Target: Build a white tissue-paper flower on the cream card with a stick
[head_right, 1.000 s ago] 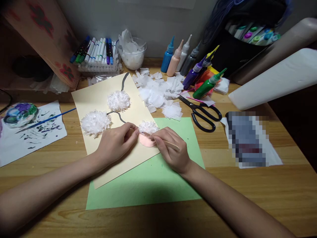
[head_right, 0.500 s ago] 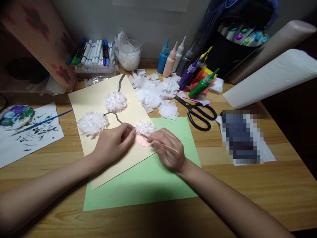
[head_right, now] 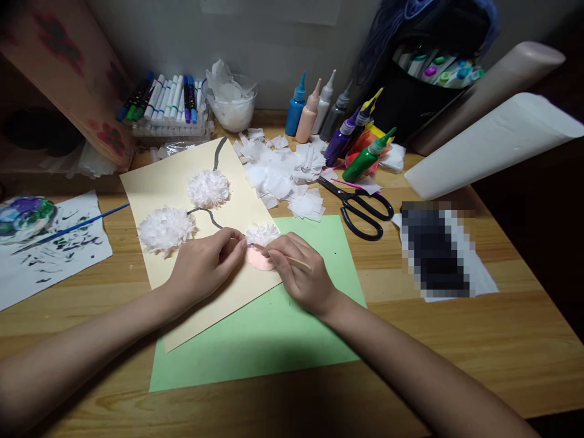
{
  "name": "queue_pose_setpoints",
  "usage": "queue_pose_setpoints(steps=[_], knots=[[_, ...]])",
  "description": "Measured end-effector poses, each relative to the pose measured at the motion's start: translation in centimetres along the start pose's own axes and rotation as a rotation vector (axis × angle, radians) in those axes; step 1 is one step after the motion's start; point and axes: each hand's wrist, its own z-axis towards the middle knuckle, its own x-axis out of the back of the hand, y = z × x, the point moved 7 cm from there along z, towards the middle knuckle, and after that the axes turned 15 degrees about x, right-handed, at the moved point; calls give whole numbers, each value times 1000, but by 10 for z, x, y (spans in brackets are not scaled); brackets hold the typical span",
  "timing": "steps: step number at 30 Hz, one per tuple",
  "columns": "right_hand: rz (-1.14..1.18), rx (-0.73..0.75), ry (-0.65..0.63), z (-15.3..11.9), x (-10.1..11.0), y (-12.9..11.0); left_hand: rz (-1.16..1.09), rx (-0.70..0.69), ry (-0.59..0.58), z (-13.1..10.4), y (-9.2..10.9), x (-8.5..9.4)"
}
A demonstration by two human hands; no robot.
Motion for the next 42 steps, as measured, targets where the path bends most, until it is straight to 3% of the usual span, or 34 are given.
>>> queue_pose_setpoints(steps=[4, 9, 15, 23, 30, 35, 39, 42], knots=[[27, 36, -40, 1, -1, -5, 4, 4, -2, 0, -1, 1], [-95, 268, 100, 0, 35, -7, 23, 4, -1, 0, 0, 3], [-432, -12, 84, 0, 71, 53, 24, -36, 17, -1, 3, 5], [-420, -128, -63, -3, 58, 76, 16, -36, 50, -2, 3, 9], [-427, -152, -30, -2, 61, 75, -5, 16, 25, -1, 0, 9], [-438, -129, 113, -2, 71, 69, -62, 10, 45, -1, 0, 11], [-383, -34, 218, 0, 70, 49, -132, -29, 106, -5, 0, 15], [-284, 23, 203, 3, 56, 26, -188, -101, 140, -9, 2, 17]])
